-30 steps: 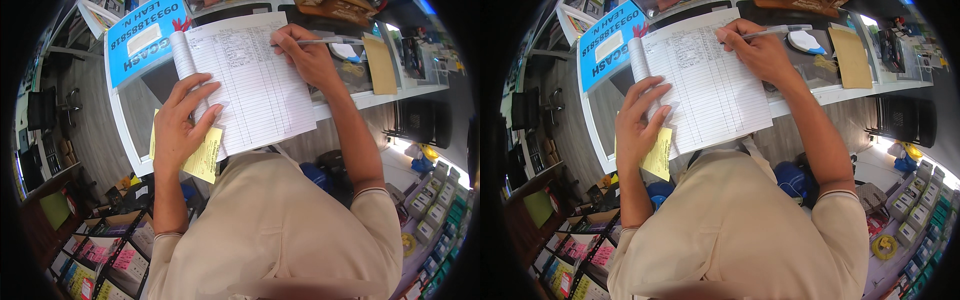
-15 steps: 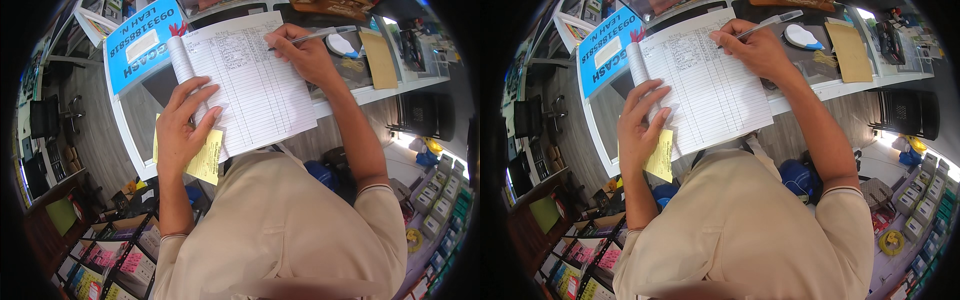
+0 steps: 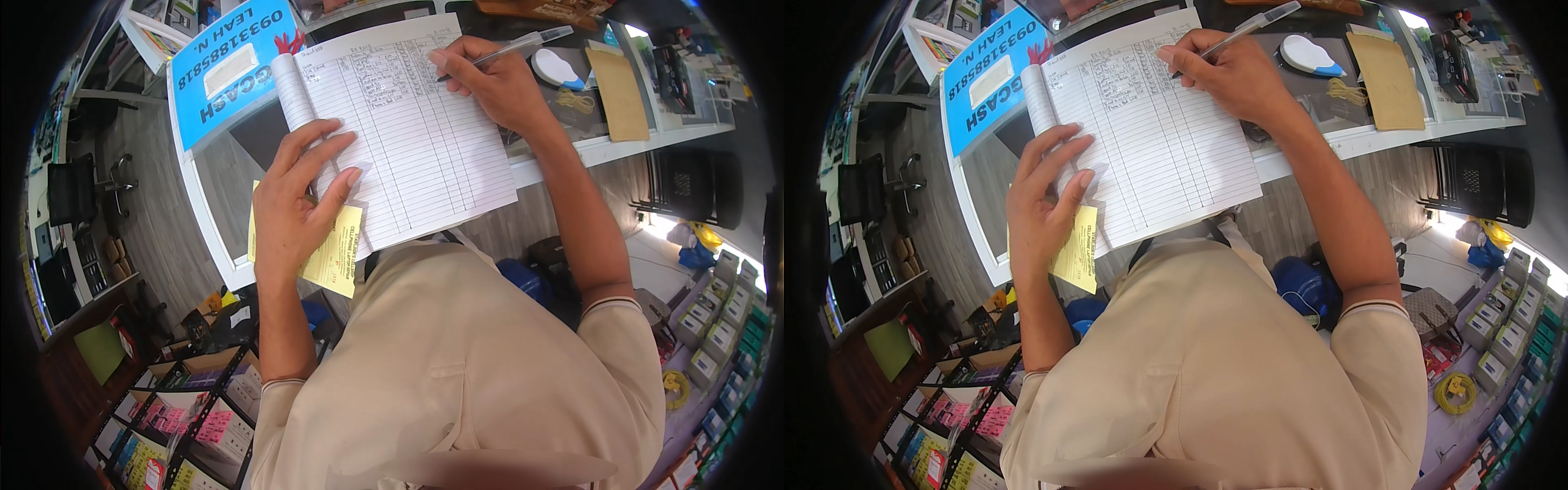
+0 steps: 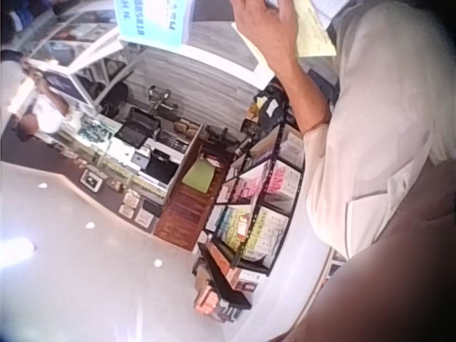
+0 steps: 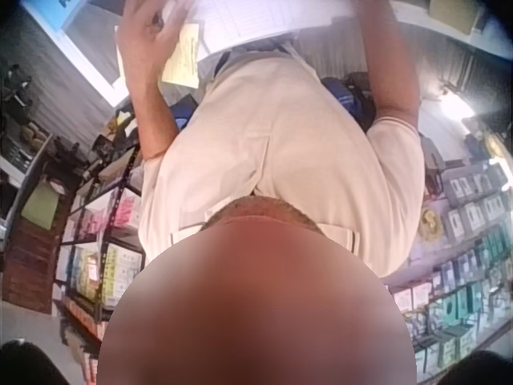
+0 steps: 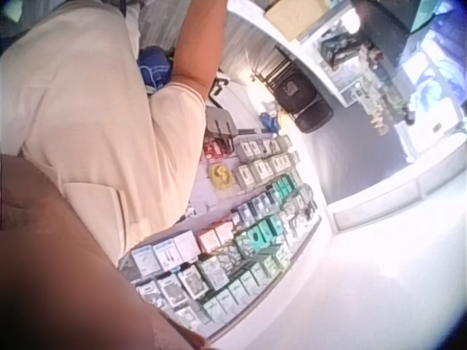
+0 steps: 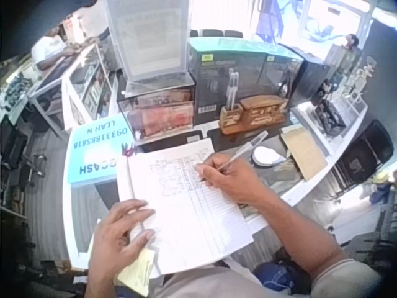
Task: The person receives cash from a customer, counts and sorts the banknotes, and places them into a cash drawer. They then write in a ledger and handle a small plastic-wrapped item, placing it on a shelf.
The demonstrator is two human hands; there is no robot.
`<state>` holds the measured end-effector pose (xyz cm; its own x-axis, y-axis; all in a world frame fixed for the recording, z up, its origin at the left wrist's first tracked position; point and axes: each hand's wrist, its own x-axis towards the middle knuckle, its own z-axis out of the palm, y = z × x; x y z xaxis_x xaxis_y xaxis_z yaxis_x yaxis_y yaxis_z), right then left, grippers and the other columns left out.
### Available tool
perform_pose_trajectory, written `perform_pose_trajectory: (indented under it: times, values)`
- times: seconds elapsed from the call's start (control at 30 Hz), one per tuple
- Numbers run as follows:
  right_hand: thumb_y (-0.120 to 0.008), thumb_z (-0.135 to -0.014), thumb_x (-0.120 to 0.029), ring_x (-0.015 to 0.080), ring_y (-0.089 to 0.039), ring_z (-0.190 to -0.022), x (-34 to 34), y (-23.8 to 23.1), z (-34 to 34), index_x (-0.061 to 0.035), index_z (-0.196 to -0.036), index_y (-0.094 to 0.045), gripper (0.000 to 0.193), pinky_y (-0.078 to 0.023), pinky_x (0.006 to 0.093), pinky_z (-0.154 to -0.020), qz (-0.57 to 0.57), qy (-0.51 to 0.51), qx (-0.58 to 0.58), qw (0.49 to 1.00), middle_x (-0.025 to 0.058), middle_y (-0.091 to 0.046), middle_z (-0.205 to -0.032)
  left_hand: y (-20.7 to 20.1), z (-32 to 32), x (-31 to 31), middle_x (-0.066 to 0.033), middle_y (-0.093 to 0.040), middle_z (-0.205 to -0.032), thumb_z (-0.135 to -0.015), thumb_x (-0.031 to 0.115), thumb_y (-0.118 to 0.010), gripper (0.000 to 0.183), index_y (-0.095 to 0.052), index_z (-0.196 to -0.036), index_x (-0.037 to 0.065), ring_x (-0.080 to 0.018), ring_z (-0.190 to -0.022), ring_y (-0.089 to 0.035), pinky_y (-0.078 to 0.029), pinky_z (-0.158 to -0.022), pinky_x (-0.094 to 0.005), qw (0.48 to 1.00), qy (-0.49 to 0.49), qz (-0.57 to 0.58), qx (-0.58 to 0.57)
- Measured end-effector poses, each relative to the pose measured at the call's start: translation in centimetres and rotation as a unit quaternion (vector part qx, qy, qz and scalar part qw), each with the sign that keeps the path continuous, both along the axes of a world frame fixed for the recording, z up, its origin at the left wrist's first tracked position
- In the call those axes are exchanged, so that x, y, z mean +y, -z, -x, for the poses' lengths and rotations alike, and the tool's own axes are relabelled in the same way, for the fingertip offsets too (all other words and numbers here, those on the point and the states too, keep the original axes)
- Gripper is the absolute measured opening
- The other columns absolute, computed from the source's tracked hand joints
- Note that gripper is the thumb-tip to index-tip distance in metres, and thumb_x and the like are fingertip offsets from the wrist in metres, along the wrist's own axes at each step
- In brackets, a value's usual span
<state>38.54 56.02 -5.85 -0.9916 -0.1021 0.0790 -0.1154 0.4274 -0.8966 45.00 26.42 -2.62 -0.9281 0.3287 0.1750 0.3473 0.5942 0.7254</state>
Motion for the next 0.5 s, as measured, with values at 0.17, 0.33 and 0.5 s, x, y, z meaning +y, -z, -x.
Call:
perform_pose_trajectory:
  times: [0.17,0.33,0.5]
  values:
    - [-0.069,-0.102,-0.036,0.0058,-0.062,-0.076,0.14,-0.32,0.0,-0.0047,-0.097,-0.074,0.032,-0.049,0.0217,-0.068,-0.017,-0.003,-0.028,0.999,-0.0002,-0.071,-0.087,-0.13,0.05,0.01,-0.0025,-0.067,-0.134,-0.087,0.019,-0.079,0.034,-0.076,-0.121,0.015,-0.0238,-0.115,-0.069,-0.059,-0.086,-0.0346,1.0,0.001,0.021,0.018]
    - [-0.069,-0.102,-0.037,0.0058,-0.062,-0.076,0.05,-0.14,-0.05,-0.0055,-0.096,-0.074,0.032,-0.049,0.0215,-0.069,-0.012,0.002,-0.033,0.999,-0.0006,-0.07,-0.086,-0.34,-0.2,0.14,-0.0049,-0.066,-0.135,-0.087,0.016,-0.078,0.035,-0.077,-0.122,0.014,-0.0245,-0.12,-0.066,-0.056,-0.093,-0.0358,0.999,-0.011,-0.007,-0.033]
    - [-0.072,-0.097,-0.048,0.0064,-0.059,-0.065,-0.22,0.05,0.02,-0.0069,-0.09,-0.074,0.042,-0.043,0.0242,-0.058,-0.005,0.016,0.005,1.0,-0.0003,-0.066,-0.069,-0.26,-0.19,0.02,-0.0049,-0.066,-0.135,-0.088,0.015,-0.078,0.035,-0.076,-0.122,0.014,-0.0241,-0.119,-0.066,-0.057,-0.092,-0.0351,0.999,-0.009,-0.016,-0.035]
